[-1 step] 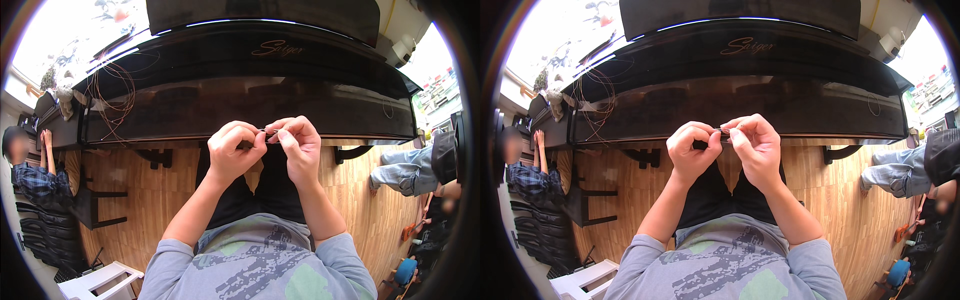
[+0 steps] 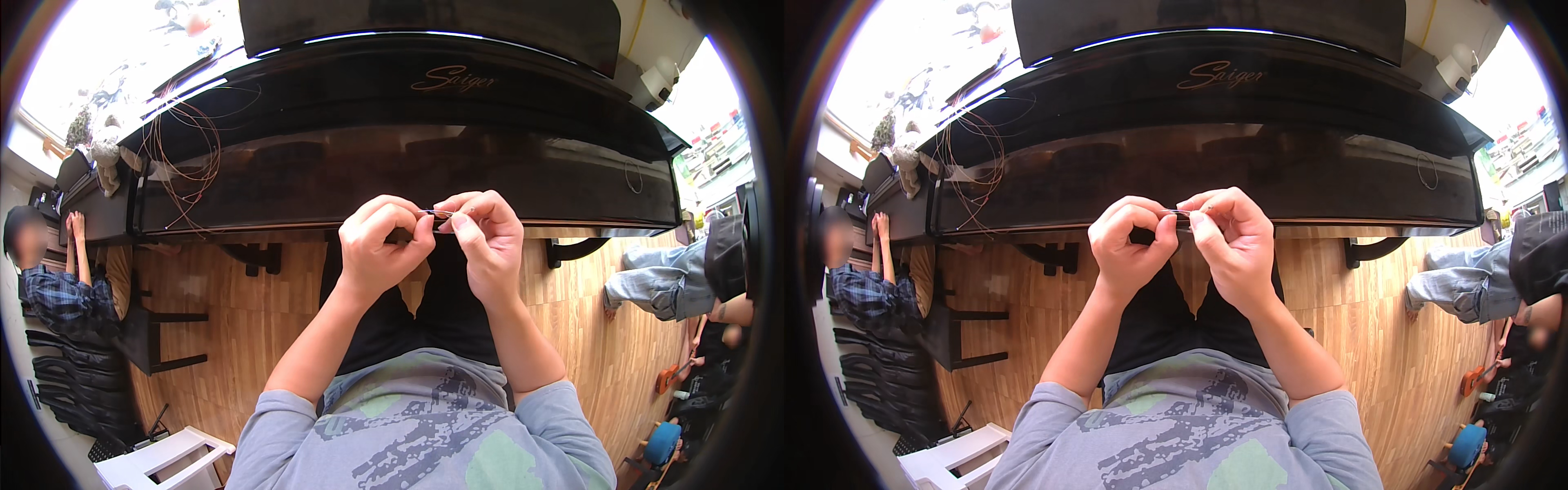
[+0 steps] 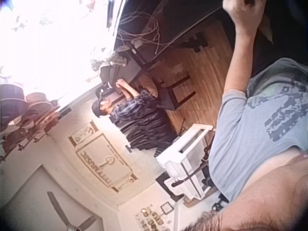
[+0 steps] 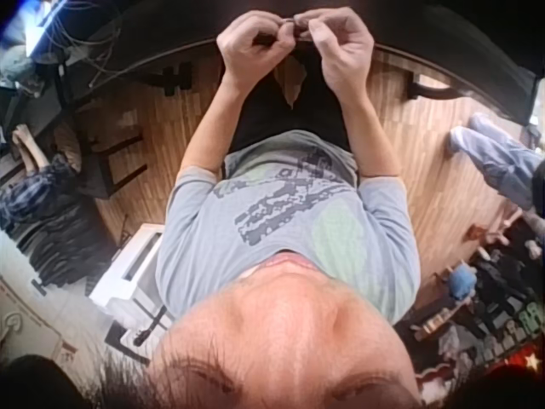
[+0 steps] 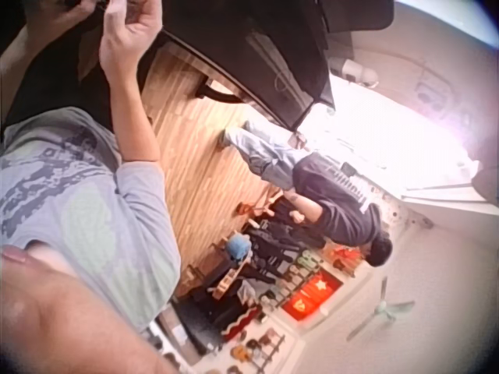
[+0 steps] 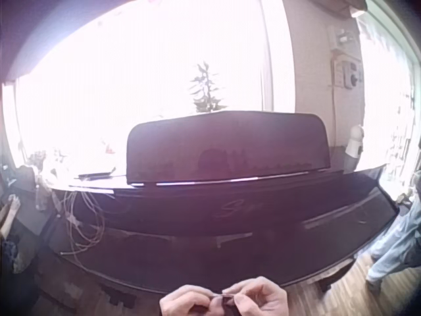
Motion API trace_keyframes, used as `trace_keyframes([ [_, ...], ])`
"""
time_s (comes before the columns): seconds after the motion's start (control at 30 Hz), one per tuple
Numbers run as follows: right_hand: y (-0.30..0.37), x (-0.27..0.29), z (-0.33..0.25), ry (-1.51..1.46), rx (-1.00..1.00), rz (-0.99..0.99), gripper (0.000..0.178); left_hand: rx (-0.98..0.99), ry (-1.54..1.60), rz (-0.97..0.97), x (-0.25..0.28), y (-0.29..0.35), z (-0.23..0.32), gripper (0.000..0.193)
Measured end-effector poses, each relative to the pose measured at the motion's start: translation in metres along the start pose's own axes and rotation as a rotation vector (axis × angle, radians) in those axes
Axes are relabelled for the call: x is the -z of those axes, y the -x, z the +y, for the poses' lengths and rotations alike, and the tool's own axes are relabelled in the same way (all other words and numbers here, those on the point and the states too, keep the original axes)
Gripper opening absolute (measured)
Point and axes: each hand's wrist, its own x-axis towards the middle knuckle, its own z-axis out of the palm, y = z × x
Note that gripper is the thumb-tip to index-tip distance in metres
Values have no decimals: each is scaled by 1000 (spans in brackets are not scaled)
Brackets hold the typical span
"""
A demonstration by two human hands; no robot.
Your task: The person repeatedly bends and twists a thin metal wire by hand, forming loops and small hooks. They place a finished loop on the piano surface and continue shaping additional wire pieces.
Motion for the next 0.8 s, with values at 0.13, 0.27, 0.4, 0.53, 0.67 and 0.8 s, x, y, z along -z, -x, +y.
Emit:
trace_keyframes([
  [0.13, 0, -1, 5, 145, 112, 20, 7, 57, 105, -25, 2, -5, 0, 12],
  [0.27, -1, -7, 2, 117, 99, 45, 7, 127, 126, -60, 1, -7, 8, 12],
  [0.4, 2, -9, 1, 84, 86, 50, 7, 113, 111, -41, -1, -9, 10, 12],
  [0.53, 3, -11, 3, 76, 101, 48, 7, 132, 162, 28, -4, -3, 0, 17],
  [0.67, 5, -6, 7, 293, 201, -28, 8, 143, 216, 59, -6, -1, -3, 23],
  [0.8, 2, -10, 8, 370, 269, 12, 9, 130, 208, 88, -7, 1, -2, 30],
])
